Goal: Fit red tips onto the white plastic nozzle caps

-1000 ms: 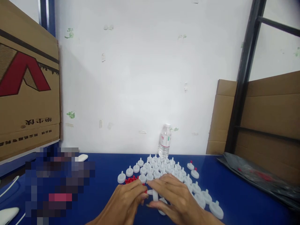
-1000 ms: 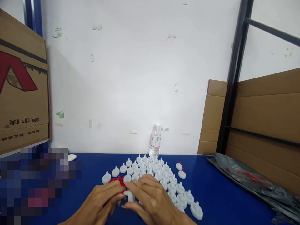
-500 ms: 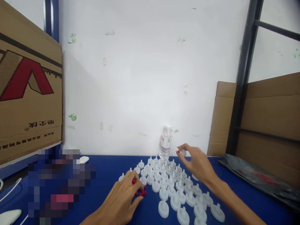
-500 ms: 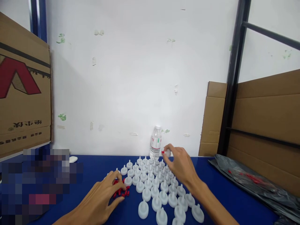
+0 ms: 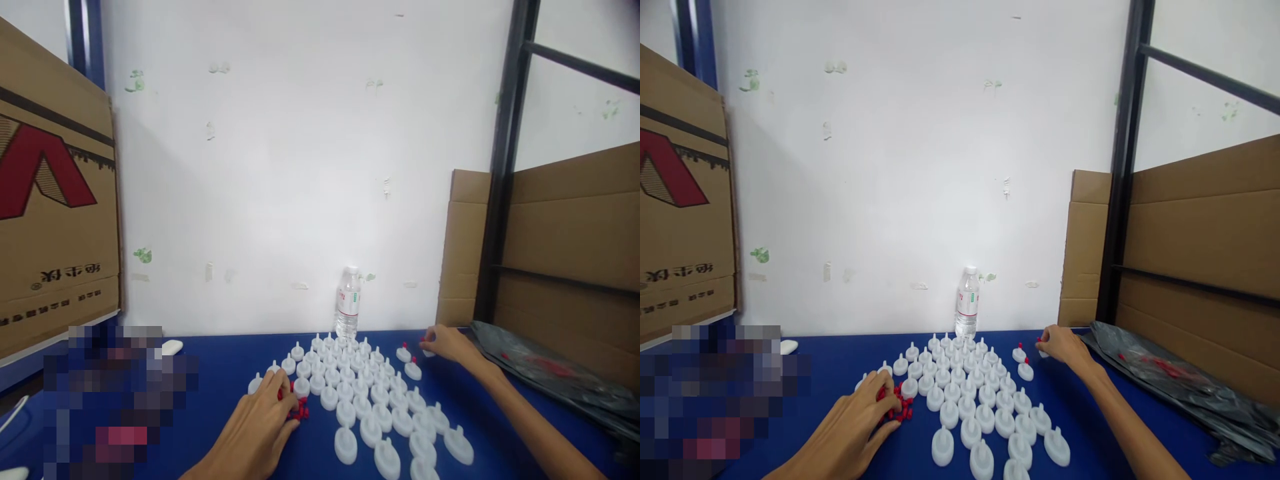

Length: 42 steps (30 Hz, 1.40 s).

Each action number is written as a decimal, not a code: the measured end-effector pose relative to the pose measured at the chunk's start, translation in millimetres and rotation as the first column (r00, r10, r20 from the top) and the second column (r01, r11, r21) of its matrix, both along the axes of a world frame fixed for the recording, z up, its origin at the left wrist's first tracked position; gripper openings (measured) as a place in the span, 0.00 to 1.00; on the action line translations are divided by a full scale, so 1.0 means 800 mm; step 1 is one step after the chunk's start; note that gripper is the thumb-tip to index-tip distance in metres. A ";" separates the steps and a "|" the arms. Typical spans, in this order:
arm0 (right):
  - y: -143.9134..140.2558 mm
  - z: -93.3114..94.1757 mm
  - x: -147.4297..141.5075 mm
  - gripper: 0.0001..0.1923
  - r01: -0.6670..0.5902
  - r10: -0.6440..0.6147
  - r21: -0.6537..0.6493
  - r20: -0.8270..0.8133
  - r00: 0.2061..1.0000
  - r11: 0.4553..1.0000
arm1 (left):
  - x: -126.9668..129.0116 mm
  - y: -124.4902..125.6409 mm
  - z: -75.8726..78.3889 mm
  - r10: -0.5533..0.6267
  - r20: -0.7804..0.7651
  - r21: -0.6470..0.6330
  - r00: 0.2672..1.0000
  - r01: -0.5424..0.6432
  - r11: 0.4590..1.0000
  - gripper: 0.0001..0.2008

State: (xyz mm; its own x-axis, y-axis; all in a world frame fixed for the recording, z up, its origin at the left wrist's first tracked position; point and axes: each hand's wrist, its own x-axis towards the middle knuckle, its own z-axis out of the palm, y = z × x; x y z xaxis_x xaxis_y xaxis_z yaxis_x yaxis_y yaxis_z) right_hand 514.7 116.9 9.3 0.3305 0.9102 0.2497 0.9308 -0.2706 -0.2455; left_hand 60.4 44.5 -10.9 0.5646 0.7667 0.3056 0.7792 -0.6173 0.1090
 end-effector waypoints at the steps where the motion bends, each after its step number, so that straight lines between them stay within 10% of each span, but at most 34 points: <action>1: 0.002 -0.004 0.000 0.05 -0.014 0.013 -0.031 -0.023 1.000 0.999 | 0.000 0.001 -0.001 0.006 -0.010 0.002 1.000 -0.006 1.000 0.07; 6: 0.003 -0.001 -0.007 0.18 -0.063 0.057 -0.068 -0.094 0.994 0.996 | 0.000 0.005 -0.002 -0.021 -0.001 -0.029 1.000 0.021 0.999 0.07; 14: -0.044 0.064 -0.097 0.23 -0.258 0.260 0.266 0.030 0.965 0.929 | 0.001 -0.010 0.010 -0.052 0.181 0.001 0.982 0.053 0.999 0.07; 18: -0.097 0.076 -0.182 0.20 -0.727 0.732 0.115 -0.007 0.681 0.677 | 0.003 -0.017 0.021 -0.025 0.246 0.005 0.969 0.025 1.000 0.06; 25: -0.132 0.034 -0.245 0.22 -0.887 0.887 -0.033 0.049 0.458 0.460 | 0.004 -0.017 0.024 -0.076 0.279 0.062 0.957 0.061 0.996 0.06; 42: -0.144 0.034 -0.261 0.12 -0.856 0.835 0.090 0.192 0.516 0.509 | -0.001 -0.003 0.017 -0.329 0.419 0.199 0.846 0.268 0.943 0.11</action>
State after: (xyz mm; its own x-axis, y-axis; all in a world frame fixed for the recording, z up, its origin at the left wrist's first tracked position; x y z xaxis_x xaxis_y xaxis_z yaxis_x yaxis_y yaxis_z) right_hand 306.0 1.7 36.9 -0.6143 0.6865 0.3891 0.7178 0.6909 -0.0857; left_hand 59.7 42.5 2.3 0.5423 0.5200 0.6599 0.4440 -0.8442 0.3004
